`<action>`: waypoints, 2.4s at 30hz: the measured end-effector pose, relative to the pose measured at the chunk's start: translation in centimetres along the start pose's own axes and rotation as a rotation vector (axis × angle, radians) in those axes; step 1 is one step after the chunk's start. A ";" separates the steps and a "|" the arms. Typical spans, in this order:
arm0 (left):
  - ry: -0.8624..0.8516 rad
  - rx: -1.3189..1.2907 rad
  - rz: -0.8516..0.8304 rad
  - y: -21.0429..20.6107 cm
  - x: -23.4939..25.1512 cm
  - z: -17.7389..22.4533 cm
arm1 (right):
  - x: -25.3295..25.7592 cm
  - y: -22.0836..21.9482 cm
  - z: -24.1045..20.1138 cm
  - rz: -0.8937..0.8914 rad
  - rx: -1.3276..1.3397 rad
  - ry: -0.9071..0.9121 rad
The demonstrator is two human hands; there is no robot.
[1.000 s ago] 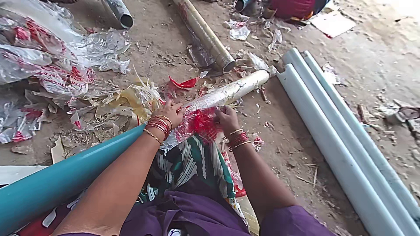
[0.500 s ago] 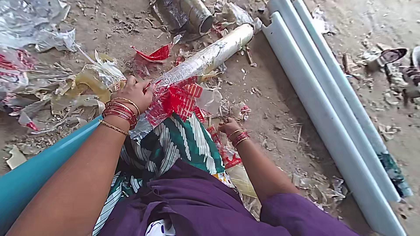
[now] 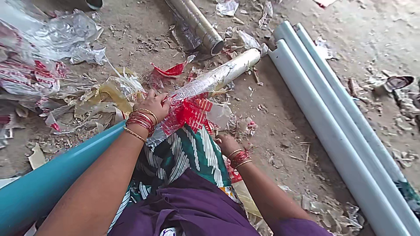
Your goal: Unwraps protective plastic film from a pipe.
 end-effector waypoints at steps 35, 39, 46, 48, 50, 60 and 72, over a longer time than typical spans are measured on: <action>-0.079 0.082 -0.193 1.3 2.8 3.7 | -3.2 7.1 -15.4 0.136 -0.112 0.106; -0.075 0.044 -0.195 1.1 2.9 3.8 | -4.2 7.1 -14.4 0.146 -0.156 0.058; -0.091 0.016 -0.211 0.8 2.7 4.0 | -6.0 6.7 -13.1 0.190 -0.207 0.034; -0.100 0.010 -0.210 0.8 2.7 4.1 | -6.5 6.8 -12.7 0.216 -0.191 0.040; -0.100 0.002 -0.211 0.9 2.8 4.1 | -6.7 6.8 -12.1 0.227 -0.170 0.040; -0.112 -0.011 -0.200 0.5 2.7 4.0 | 0.1 13.5 -6.6 0.445 -0.353 0.435; -0.193 -0.188 -0.320 0.9 4.6 2.9 | 1.2 15.1 -9.1 0.645 -0.584 0.622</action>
Point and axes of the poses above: each hand's wrist, its own x-axis towards the middle knuckle, its own y-axis out of the back of the hand, z = x × y, the point moved 7 cm from there along x, towards the middle knuckle, and after that the axes turned 14 degrees about -z, right-handed, at the moved point
